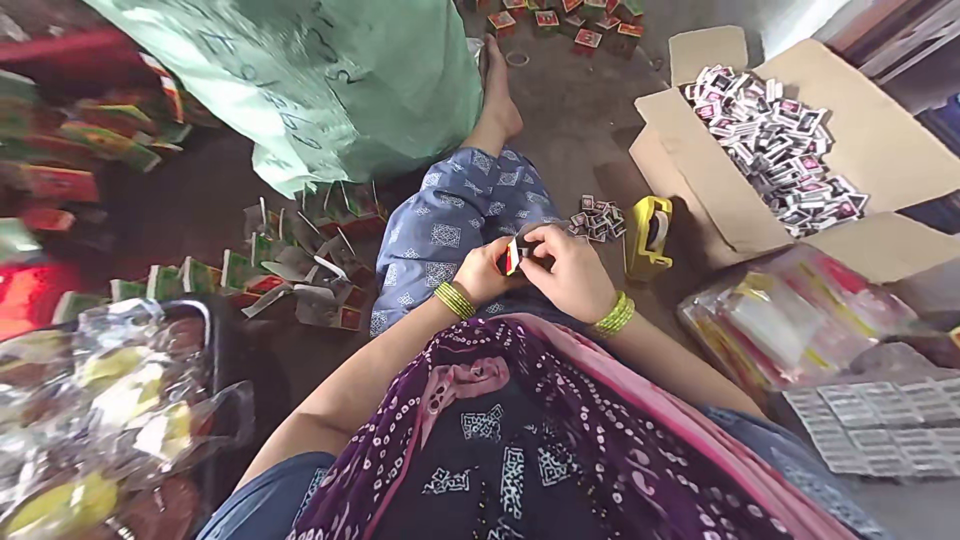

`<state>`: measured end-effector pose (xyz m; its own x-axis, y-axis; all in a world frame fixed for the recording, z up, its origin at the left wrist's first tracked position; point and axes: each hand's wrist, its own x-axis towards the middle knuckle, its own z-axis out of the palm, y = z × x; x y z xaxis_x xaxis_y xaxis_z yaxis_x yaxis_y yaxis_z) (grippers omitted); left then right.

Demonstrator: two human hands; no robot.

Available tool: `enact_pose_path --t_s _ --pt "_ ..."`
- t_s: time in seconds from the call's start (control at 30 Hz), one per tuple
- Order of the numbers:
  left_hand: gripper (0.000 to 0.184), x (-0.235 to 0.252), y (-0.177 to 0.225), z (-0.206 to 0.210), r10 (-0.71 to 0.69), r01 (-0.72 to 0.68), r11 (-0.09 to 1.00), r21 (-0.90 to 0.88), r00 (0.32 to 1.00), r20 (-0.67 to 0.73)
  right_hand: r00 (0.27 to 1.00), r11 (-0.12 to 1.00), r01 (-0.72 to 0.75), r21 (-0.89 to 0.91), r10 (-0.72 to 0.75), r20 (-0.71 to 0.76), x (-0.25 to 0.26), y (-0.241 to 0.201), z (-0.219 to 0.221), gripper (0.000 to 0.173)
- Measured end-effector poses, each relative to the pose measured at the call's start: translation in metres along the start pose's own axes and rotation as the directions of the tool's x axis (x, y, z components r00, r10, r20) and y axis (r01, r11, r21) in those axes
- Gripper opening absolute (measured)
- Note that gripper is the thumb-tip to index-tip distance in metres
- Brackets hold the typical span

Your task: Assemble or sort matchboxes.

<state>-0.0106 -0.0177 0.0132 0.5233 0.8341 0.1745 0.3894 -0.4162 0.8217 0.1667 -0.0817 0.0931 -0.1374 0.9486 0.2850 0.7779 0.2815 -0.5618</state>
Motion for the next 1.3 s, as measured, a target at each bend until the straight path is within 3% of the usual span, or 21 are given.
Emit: enact_pose_path --t_s 0.1,0.17,0.3,0.37,0.43,0.5,0.57,0.63,0.7,0.73,0.8,0.87,0.93,1.0,1.1,1.23,1.3 --pt "0.064 0.001 -0.001 0.0 -0.005 0.005 1.0 0.026 1.0 0.008 0.983 0.977 0.166 -0.133 -0.175 -0.06 -0.003 0.004 0.012 0.02" --pt "0.058 0.001 -0.001 -0.001 -0.011 0.01 0.999 0.043 1.0 0.019 0.943 0.92 0.32 -0.228 -0.332 -0.016 -0.002 0.009 0.017 0.026" --pt "0.048 0.003 -0.008 0.003 -0.029 0.028 0.998 0.059 0.999 0.022 0.935 0.882 0.34 -0.327 -0.278 0.222 -0.003 0.006 0.02 0.037" --pt "0.05 0.003 -0.01 0.004 -0.049 0.046 0.997 0.065 0.998 0.04 0.929 0.871 0.345 -0.35 -0.264 0.258 -0.001 0.006 0.021 0.038" --pt "0.053 0.003 -0.009 0.002 -0.041 0.038 0.997 0.065 0.998 0.039 0.934 0.868 0.349 -0.354 -0.294 0.201 0.0 0.008 0.018 0.039" --pt "0.06 0.002 -0.006 0.001 -0.029 0.028 1.0 0.013 0.999 0.019 0.938 0.884 0.337 -0.324 -0.346 0.032 -0.001 0.013 0.013 0.035" --pt "0.083 0.0 -0.004 0.0 -0.009 0.009 0.993 -0.116 1.0 -0.004 0.924 0.927 0.3 -0.225 -0.341 -0.173 -0.004 0.022 0.006 0.031" --pt "0.106 0.001 -0.008 0.003 0.092 -0.105 0.969 -0.223 0.993 -0.069 0.93 0.971 0.239 -0.002 -0.229 -0.287 -0.004 0.034 -0.002 0.028" --pt "0.12 0.002 -0.01 0.007 0.185 -0.207 0.938 -0.278 0.977 -0.105 0.965 0.938 0.096 0.332 -0.007 -0.261 -0.003 0.045 -0.009 0.027" --pt "0.121 0.002 -0.009 0.008 0.219 -0.239 0.928 -0.285 0.971 -0.098 0.974 0.87 0.007 0.493 0.104 -0.199 -0.001 0.05 -0.013 0.031" --pt "0.116 0.0 -0.006 0.009 0.272 -0.274 0.925 -0.264 0.961 -0.043 0.977 0.715 -0.126 0.688 0.208 -0.038 0.002 0.06 -0.018 0.035" --pt "0.104 -0.002 0.0 0.007 0.288 -0.273 0.938 -0.216 0.957 0.04 0.967 0.62 -0.233 0.749 0.231 0.109 0.004 0.064 -0.021 0.032" --pt "0.088 -0.002 0.002 0.007 0.32 -0.296 0.936 -0.19 0.942 0.106 0.953 0.553 -0.293 0.78 0.24 0.187 0.004 0.067 -0.018 0.026" --pt "0.072 -0.002 -0.001 0.007 0.369 -0.344 0.921 -0.182 0.921 0.122 0.944 0.499 -0.31 0.809 0.26 0.201 0.003 0.068 -0.008 0.032" --pt "0.055 0.0 -0.008 0.011 0.421 -0.4 0.894 -0.204 0.904 0.072 0.945 0.532 -0.299 0.792 0.282 0.168 0.004 0.069 0.013 0.067" --pt "0.044 0.003 -0.014 0.015 0.39 -0.385 0.872 -0.302 0.92 -0.049 0.985 0.725 -0.131 0.676 0.173 0.005 0.008 0.073 0.021 0.088" --pt "0.049 0.003 -0.012 0.014 0.352 -0.355 0.87 -0.342 0.933 -0.074 0.993 0.747 -0.08 0.66 0.118 -0.013 0.009 0.068 0.01 0.096"
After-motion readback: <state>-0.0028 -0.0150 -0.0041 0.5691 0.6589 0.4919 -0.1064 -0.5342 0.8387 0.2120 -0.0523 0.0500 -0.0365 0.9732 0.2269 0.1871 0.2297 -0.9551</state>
